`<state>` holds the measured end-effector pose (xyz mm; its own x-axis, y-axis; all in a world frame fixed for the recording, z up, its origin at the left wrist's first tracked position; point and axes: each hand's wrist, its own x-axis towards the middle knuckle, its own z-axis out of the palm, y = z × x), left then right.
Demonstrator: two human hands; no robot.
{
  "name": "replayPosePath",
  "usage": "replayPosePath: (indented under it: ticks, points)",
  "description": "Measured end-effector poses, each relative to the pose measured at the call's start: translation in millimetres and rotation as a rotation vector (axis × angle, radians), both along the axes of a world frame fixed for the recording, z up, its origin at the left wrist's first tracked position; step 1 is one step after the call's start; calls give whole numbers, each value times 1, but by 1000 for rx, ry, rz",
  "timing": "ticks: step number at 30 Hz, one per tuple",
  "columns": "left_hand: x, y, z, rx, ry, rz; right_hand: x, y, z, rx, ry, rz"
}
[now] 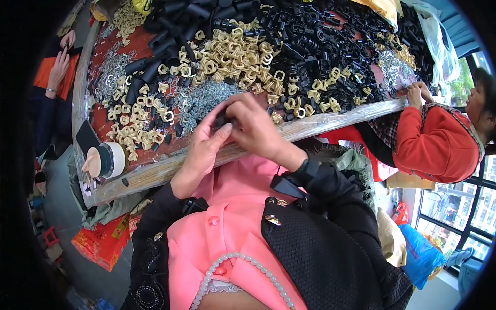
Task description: The person assembles components by hand, picking up a black plastic housing and inserting a small metal pin and a beige plastic clip. They then set the assembled item back onto the table and repeat the process.
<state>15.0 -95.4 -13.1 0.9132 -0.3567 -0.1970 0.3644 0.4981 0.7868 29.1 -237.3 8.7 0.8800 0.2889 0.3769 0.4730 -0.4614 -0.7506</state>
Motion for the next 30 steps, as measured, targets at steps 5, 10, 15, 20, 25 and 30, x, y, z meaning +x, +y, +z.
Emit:
replayPosePath:
  ticks: [5, 10, 15, 20, 25, 30]
  points:
    - [8, 14, 0, 100, 51, 125, -2, 11, -11, 223, 183, 11]
    - [16, 44, -7, 339, -183, 232, 15, -24, -14, -304, 42, -250]
    - [19, 61, -3, 466, -265, 296, 23, -38, -29, -552, -111, -337]
    - [19, 71, 7, 193, -54, 215, 30, -41, -36, -635, -158, -285]
    - [13, 67, 12, -88, 157, 53, 31, -40, -30, -746, -142, -230]
    - [6, 56, 22, -218, 289, -66, 31, -38, -28, -827, -189, -176]
